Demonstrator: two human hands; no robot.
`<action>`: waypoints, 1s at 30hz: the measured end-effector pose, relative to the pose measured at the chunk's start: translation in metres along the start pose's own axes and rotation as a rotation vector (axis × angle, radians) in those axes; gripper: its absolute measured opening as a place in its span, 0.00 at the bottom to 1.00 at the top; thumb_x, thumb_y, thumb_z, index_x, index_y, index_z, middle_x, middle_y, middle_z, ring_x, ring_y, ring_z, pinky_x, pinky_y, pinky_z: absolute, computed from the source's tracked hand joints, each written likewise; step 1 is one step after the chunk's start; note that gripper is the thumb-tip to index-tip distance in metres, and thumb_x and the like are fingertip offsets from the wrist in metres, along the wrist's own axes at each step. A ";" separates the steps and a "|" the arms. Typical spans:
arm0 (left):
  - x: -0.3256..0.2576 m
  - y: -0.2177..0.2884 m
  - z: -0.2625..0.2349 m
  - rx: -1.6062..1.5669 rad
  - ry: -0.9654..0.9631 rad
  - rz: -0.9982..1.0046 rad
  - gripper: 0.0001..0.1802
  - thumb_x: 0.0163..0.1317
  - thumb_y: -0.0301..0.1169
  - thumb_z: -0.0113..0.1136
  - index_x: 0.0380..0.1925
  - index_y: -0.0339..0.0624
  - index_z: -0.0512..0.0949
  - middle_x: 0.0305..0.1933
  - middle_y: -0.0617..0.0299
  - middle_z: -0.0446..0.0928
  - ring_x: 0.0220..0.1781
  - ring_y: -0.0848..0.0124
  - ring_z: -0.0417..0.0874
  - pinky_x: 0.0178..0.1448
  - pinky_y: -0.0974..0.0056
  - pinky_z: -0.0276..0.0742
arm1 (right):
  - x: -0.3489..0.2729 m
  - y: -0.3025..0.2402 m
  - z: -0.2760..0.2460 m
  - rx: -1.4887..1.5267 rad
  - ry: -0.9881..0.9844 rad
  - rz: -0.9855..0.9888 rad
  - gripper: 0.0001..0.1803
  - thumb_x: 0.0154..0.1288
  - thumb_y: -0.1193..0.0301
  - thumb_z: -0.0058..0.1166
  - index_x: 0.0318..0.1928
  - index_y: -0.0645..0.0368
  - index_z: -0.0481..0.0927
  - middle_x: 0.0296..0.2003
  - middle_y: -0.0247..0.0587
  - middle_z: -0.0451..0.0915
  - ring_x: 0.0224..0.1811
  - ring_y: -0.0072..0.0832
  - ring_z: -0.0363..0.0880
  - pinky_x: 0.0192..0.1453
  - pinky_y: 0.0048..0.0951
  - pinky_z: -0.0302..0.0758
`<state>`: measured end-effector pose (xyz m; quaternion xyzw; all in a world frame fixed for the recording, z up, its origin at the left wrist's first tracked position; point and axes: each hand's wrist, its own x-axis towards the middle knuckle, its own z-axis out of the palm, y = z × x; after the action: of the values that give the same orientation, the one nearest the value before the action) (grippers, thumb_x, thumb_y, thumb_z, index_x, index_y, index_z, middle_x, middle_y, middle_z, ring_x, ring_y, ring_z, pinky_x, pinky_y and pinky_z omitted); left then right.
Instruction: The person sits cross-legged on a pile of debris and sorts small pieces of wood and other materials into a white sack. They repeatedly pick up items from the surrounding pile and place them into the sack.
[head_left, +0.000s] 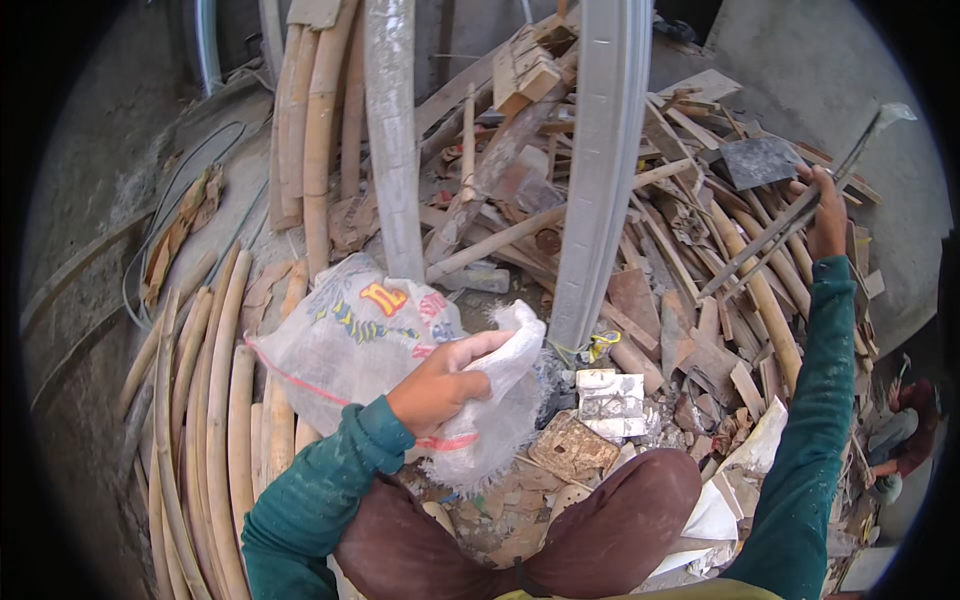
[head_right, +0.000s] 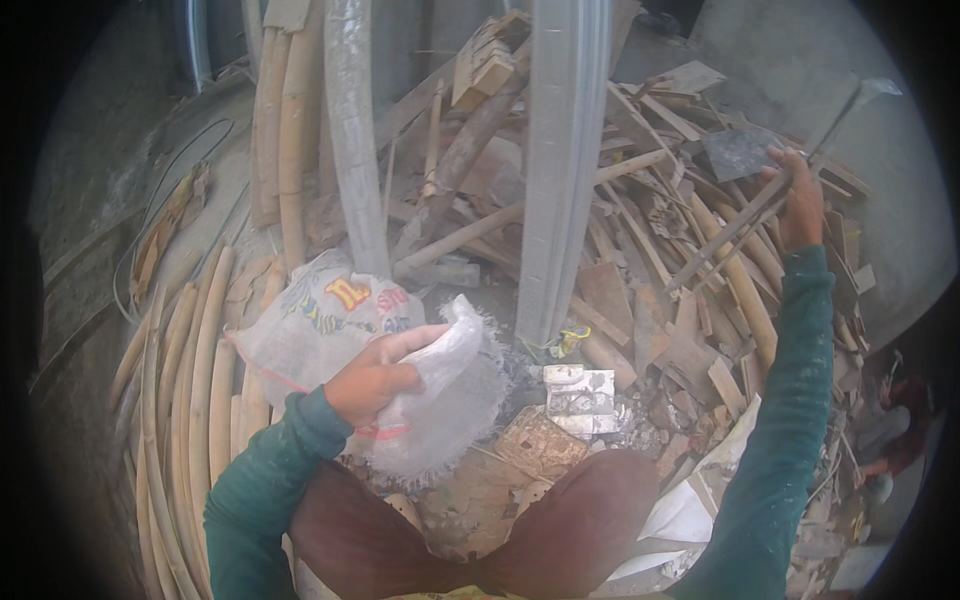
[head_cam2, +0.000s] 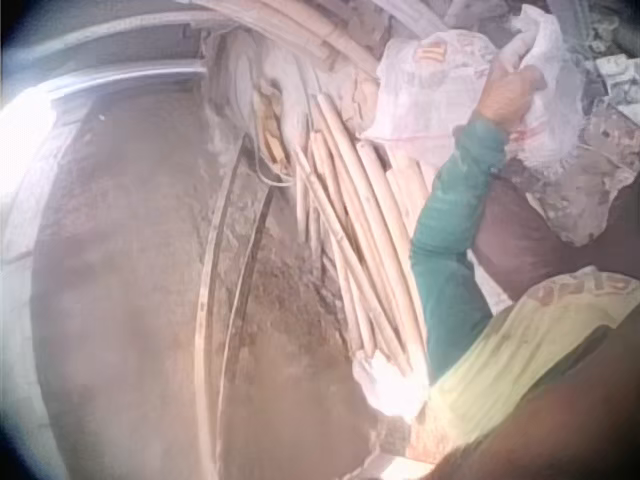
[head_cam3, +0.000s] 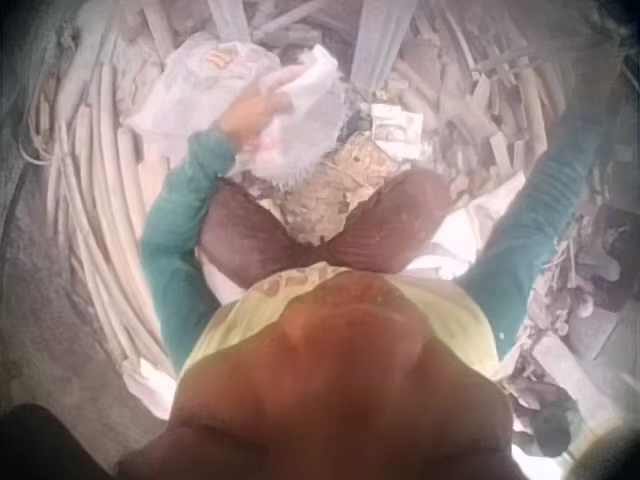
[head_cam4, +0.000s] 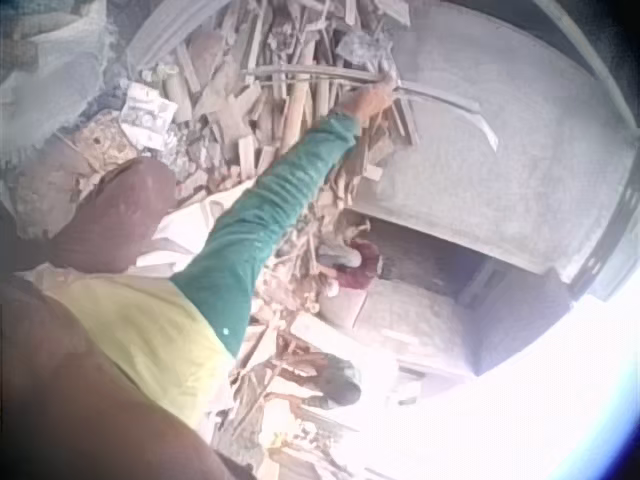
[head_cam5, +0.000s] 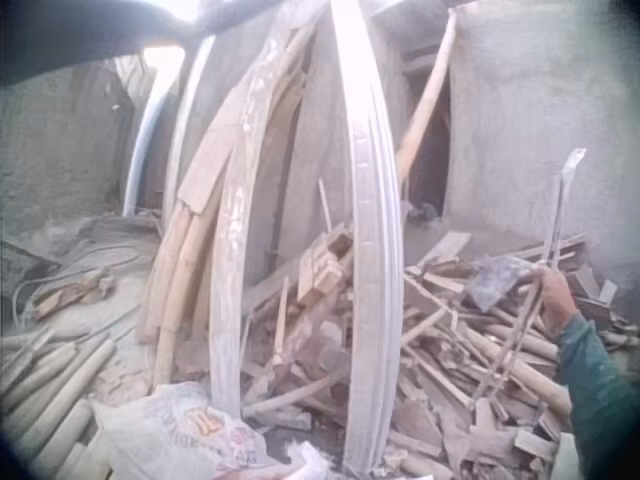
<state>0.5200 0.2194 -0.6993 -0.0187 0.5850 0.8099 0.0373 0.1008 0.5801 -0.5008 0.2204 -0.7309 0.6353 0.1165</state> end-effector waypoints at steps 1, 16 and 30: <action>0.000 -0.002 0.000 -0.005 -0.034 0.028 0.40 0.54 0.20 0.50 0.73 0.33 0.66 0.64 0.59 0.77 0.62 0.73 0.78 0.66 0.67 0.73 | -0.006 -0.003 0.006 -0.103 -0.038 -0.007 0.30 0.78 0.48 0.47 0.63 0.61 0.81 0.46 0.45 0.84 0.46 0.28 0.80 0.52 0.30 0.77; 0.004 -0.028 -0.010 0.107 0.044 0.113 0.35 0.53 0.23 0.58 0.67 0.37 0.76 0.49 0.56 0.83 0.47 0.70 0.80 0.50 0.65 0.76 | -0.150 0.018 0.247 -0.303 -0.771 -0.193 0.15 0.79 0.61 0.50 0.51 0.59 0.81 0.38 0.31 0.77 0.39 0.18 0.74 0.46 0.26 0.72; -0.009 -0.018 -0.017 0.196 -0.066 0.048 0.36 0.60 0.25 0.55 0.72 0.34 0.68 0.63 0.54 0.78 0.60 0.71 0.79 0.65 0.67 0.72 | -0.172 0.003 0.285 -0.094 -0.698 -0.235 0.16 0.76 0.60 0.52 0.50 0.60 0.80 0.38 0.35 0.82 0.36 0.20 0.77 0.44 0.27 0.74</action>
<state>0.5300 0.2081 -0.7208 0.0259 0.6602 0.7496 0.0387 0.2808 0.3309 -0.6280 0.5008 -0.7245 0.4700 -0.0575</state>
